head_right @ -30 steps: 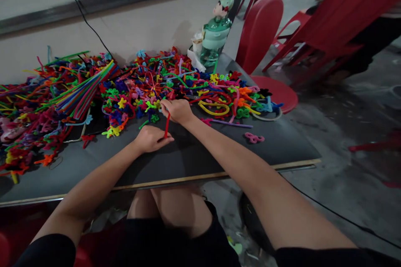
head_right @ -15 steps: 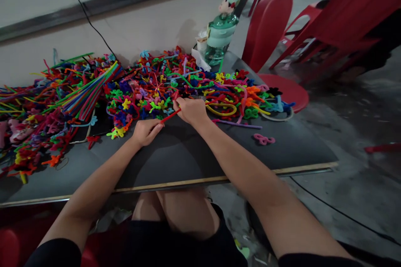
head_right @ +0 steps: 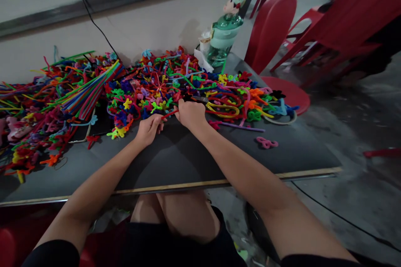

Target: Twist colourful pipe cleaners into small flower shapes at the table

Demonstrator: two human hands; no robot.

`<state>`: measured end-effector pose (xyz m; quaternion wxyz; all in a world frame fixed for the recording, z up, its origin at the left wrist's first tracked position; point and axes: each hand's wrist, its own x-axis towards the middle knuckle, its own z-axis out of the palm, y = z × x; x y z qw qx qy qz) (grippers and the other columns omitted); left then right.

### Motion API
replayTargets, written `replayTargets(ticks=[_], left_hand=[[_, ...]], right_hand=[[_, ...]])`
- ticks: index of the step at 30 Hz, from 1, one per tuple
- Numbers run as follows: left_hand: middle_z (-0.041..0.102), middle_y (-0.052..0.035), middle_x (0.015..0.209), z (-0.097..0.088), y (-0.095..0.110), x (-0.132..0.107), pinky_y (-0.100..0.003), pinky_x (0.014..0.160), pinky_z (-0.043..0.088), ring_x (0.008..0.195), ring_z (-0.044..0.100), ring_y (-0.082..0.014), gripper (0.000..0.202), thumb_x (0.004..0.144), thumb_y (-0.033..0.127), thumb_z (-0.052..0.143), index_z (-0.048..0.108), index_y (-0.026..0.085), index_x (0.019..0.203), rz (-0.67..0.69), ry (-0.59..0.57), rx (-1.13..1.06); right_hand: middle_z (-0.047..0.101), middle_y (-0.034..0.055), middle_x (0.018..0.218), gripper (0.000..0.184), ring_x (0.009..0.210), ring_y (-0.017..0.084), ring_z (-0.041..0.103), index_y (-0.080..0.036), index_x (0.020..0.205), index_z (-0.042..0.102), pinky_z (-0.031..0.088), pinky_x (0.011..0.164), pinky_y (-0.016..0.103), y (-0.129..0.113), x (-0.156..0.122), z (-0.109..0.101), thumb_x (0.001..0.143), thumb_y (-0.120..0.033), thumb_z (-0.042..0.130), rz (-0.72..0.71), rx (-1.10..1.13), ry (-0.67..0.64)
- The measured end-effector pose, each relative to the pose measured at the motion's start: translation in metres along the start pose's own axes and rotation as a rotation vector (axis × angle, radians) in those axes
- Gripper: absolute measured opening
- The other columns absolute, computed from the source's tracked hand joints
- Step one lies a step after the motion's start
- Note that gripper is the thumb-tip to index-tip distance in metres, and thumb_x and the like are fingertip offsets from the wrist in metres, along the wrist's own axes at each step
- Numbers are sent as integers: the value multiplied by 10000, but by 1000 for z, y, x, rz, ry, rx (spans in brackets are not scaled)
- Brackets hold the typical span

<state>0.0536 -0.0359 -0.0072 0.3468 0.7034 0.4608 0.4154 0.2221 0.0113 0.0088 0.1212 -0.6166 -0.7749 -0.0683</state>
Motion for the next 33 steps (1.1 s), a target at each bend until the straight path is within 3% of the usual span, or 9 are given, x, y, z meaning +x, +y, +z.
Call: replayTargets(ticks=[6,11,15,19,21,24,28,30,33], left_hand=[[456,74,521,1,-5,10,-206,405,321,396,437,-76,411,888,613,448,452,204,857,-219,25,-473],[400,70,464,-22,-6,16,-205,402,292,392,422,-82,276,933,448,449,464,197,818,-350,-40,-737],[457,29,542,-31,-3,17,-206,452,341,503,481,-87,272,920,426,486,570,176,851,-409,-59,-740],[594,-35,671,-30,-3,15,-219,459,348,574,536,-106,407,907,506,482,650,160,1037,-292,-164,-608],[647,-69,742,-31,-3,13,-229,474,369,599,555,-117,489,920,541,430,648,147,1109,-219,-219,-467],[682,-84,839,-36,-1,10,-248,580,444,735,604,-154,491,906,548,473,631,160,1161,-56,-182,29],[652,-115,1095,-47,1,10,-317,820,497,1071,586,-243,499,834,416,661,560,183,1263,118,-172,754],[633,-124,1150,-51,-3,13,-328,855,500,1092,590,-241,406,872,338,624,571,169,1237,111,-231,859],[668,-91,1088,-57,-11,17,-309,851,503,987,635,-197,298,880,248,609,614,167,1166,103,-332,743]], right_hand=[[679,163,1028,456,974,271,533,-119,1358,501,384,614,305,-14,-12,-16,943,-249,362,-209,114,238],[718,85,989,389,877,198,583,-216,1219,650,373,644,292,-19,-22,-28,989,-279,343,-442,203,205],[745,60,938,403,780,170,632,-229,1235,643,348,597,274,-16,-21,-22,999,-307,326,-362,263,151],[753,40,929,428,686,150,645,-232,1360,526,356,580,249,-3,-10,-11,987,-261,318,-344,365,-9],[747,49,992,404,734,156,663,-229,1323,553,371,604,245,5,-4,-5,973,-250,352,-390,398,-79],[747,67,959,357,773,177,670,-197,1180,640,376,622,252,13,3,4,973,-279,362,-358,422,-35],[716,62,744,416,633,164,627,-166,1098,658,358,592,258,15,4,10,993,-351,301,-258,482,123],[699,45,685,418,571,148,594,-175,1064,670,346,573,255,14,3,11,989,-371,308,-269,514,131],[710,37,712,401,550,129,576,-185,1039,688,337,554,246,11,1,13,977,-374,339,-321,571,108]])
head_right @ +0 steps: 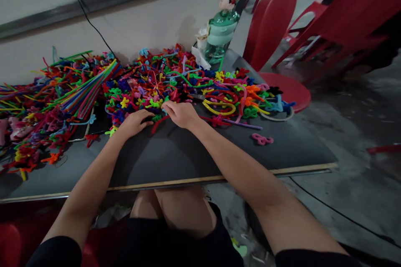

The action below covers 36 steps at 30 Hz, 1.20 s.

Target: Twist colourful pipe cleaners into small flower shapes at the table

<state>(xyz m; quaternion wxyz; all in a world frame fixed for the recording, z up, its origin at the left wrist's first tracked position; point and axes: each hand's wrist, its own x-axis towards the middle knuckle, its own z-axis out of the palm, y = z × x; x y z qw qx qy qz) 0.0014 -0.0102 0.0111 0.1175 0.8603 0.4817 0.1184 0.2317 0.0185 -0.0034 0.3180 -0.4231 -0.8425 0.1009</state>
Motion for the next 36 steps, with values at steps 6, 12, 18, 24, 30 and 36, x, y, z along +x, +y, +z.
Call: replayTargets(ticks=[6,12,18,24,30,36], left_hand=[[698,-41,925,-19,-4,-2,-287,781,515,836,654,-152,291,801,184,666,637,174,1090,-90,89,-346],[707,-40,861,-60,3,15,-274,742,517,803,668,-161,334,723,257,714,638,176,1038,-179,-165,-518],[707,-2,699,-106,-4,52,-227,613,476,676,664,-176,356,554,272,800,722,208,895,-270,-673,-270],[675,-21,736,-143,-36,102,-357,875,474,909,638,-231,220,730,369,693,713,184,848,-416,-56,189],[633,-126,1178,-111,-9,104,-438,1010,393,1161,542,-297,296,831,292,598,630,180,1103,-282,454,210],[655,-34,722,-37,44,51,-275,730,463,735,606,-143,361,948,378,404,649,162,793,-161,184,-252]], right_hand=[[632,31,592,448,495,121,515,-158,971,711,335,551,248,6,1,3,975,-407,338,41,72,90],[634,34,623,469,509,114,515,-145,937,706,352,564,240,11,2,3,977,-420,327,41,183,145],[688,44,712,401,583,125,578,-171,917,697,370,597,237,11,4,5,972,-364,350,-2,182,97],[646,37,627,433,521,121,521,-153,936,714,317,545,248,10,4,4,973,-376,345,-2,178,-4],[685,35,718,458,615,138,586,-186,1042,705,381,608,249,5,1,-1,913,-533,435,51,175,58],[662,26,651,426,563,139,574,-175,1056,680,367,571,256,7,5,-3,927,-491,426,263,86,254]])
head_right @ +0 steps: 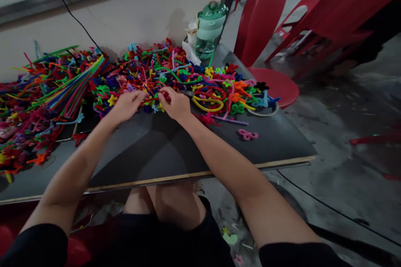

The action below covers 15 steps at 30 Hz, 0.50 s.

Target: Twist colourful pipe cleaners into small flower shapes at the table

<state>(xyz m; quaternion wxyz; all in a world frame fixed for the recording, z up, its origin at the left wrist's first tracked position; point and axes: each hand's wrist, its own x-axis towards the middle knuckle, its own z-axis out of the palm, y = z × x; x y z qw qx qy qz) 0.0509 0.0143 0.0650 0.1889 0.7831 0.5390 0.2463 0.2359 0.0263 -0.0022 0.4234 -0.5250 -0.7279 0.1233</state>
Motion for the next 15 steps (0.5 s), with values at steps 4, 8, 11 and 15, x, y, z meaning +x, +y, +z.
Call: replayTargets(ticks=[4,8,11,15], left_hand=[[586,-6,627,34,-13,-32,-228,559,408,545,496,-85,328,904,410,513,655,157,752,-69,61,-449],[506,16,579,45,-36,-39,-200,456,327,483,408,-55,342,817,483,646,665,146,761,-216,74,-975],[512,9,612,39,-46,-37,-195,501,376,533,438,-57,260,798,403,698,687,143,801,-268,8,-1184],[559,-5,657,35,-45,-36,-205,520,389,542,432,-54,251,749,375,749,731,156,869,-260,-70,-1264]], right_hand=[[657,22,626,409,551,130,567,-169,1045,683,357,556,250,-1,-1,1,938,-467,423,-43,-4,11],[736,43,805,375,636,138,631,-203,1097,694,410,605,250,0,-3,3,954,-436,438,-207,46,-150],[746,61,988,353,763,157,675,-211,1112,699,463,680,262,2,-3,7,955,-408,452,-292,139,-201],[736,45,779,368,639,151,646,-188,1073,709,484,654,282,5,-1,13,962,-381,415,-237,214,-162]])
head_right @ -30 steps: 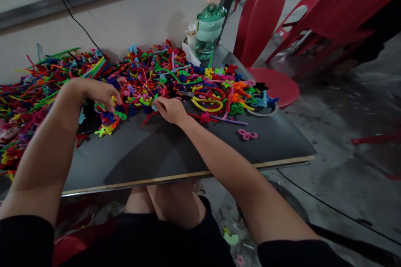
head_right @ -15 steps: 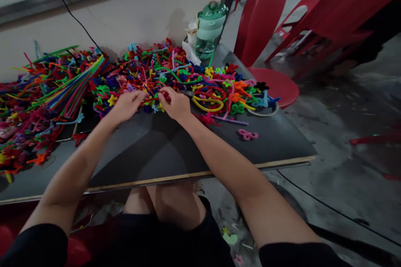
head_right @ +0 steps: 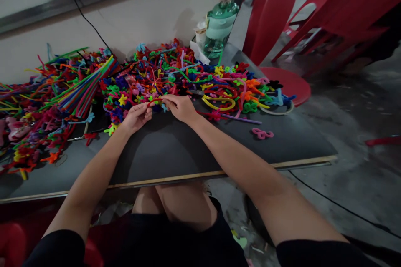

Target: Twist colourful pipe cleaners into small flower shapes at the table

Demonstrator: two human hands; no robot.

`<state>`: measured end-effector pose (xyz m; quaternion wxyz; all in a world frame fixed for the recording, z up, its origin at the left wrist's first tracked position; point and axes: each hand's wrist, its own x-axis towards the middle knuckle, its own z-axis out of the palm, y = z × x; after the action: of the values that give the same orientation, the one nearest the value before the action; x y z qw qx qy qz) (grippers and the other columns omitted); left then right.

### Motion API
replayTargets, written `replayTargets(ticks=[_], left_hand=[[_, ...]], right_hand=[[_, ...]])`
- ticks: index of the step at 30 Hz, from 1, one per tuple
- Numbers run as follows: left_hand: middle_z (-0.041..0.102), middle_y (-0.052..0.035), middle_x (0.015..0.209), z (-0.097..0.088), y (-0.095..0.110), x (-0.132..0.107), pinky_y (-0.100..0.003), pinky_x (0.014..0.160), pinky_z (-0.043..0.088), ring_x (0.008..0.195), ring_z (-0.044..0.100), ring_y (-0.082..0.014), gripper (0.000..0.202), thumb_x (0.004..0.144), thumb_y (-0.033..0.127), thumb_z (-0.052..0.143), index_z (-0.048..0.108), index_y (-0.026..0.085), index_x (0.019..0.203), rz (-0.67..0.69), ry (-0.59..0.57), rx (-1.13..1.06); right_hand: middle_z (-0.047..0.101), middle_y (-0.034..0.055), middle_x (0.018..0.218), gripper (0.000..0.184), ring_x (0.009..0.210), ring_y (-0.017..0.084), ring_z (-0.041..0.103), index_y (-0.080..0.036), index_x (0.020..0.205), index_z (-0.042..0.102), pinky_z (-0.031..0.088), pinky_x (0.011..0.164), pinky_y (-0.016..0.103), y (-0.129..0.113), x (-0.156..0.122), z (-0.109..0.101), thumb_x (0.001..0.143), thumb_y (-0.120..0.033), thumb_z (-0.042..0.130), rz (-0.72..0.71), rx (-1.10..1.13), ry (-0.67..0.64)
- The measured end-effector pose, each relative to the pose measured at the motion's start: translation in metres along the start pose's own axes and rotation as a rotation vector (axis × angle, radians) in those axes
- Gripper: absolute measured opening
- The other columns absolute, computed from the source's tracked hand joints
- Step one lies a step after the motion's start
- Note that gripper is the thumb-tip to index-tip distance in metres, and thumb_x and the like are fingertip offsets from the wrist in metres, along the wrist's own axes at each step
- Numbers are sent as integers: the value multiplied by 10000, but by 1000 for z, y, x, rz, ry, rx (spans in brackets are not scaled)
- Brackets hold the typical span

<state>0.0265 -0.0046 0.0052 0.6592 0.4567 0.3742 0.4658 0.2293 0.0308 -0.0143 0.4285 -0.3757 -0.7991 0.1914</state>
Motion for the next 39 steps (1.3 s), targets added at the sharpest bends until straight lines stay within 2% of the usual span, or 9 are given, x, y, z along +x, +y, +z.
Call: replayTargets(ticks=[4,7,10,15,19,23,30,35,39], left_hand=[[608,0,673,4,-6,-1,-208,530,379,544,443,-49,348,688,419,793,749,177,933,57,-42,50],[667,-4,708,5,-11,0,-214,556,399,544,461,-50,406,691,414,789,733,193,1027,120,-44,108],[706,-13,740,6,-12,0,-232,602,441,561,502,-67,408,730,388,755,711,197,1087,209,33,259],[632,6,606,5,-9,-3,-222,534,429,522,524,-76,272,818,424,647,709,167,887,358,231,391],[637,6,644,2,-11,0,-210,450,378,460,497,-58,275,842,456,617,640,185,883,282,327,377],[687,-22,754,2,-16,4,-206,439,359,482,519,-59,338,826,467,637,628,185,1012,235,290,375],[691,-50,771,5,-15,0,-222,429,336,507,530,-81,405,843,560,567,670,170,885,230,197,331],[689,-38,761,4,-15,2,-211,437,338,506,517,-67,319,812,470,645,671,167,910,216,200,358],[708,-43,799,3,-17,2,-222,512,415,575,561,-79,255,769,366,709,668,165,922,213,145,355]], right_hand=[[735,80,871,324,765,182,658,-177,915,723,473,682,294,-1,1,1,931,-361,457,-22,-36,26],[721,70,788,301,659,159,621,-162,895,717,421,611,272,-10,-2,3,919,-331,469,10,-86,-72],[720,55,764,272,629,149,602,-172,900,719,376,579,263,-21,-6,8,909,-321,492,26,-151,-159],[732,65,812,280,673,164,628,-176,940,714,401,608,272,-27,-7,12,918,-318,474,92,-193,-3],[735,70,833,264,726,181,651,-180,935,701,439,639,281,-20,-4,5,922,-307,470,107,-174,79],[737,74,865,256,789,193,666,-183,948,688,471,678,291,-17,-3,0,932,-287,455,60,-161,76],[748,88,896,293,854,201,692,-171,975,703,505,766,313,-13,-4,2,949,-301,443,-3,-178,108],[750,91,919,295,879,206,696,-181,988,709,507,788,326,-9,-4,2,948,-300,442,8,-181,88],[750,84,925,272,847,199,691,-184,949,715,500,747,306,-14,-5,3,927,-302,470,34,-212,122]])
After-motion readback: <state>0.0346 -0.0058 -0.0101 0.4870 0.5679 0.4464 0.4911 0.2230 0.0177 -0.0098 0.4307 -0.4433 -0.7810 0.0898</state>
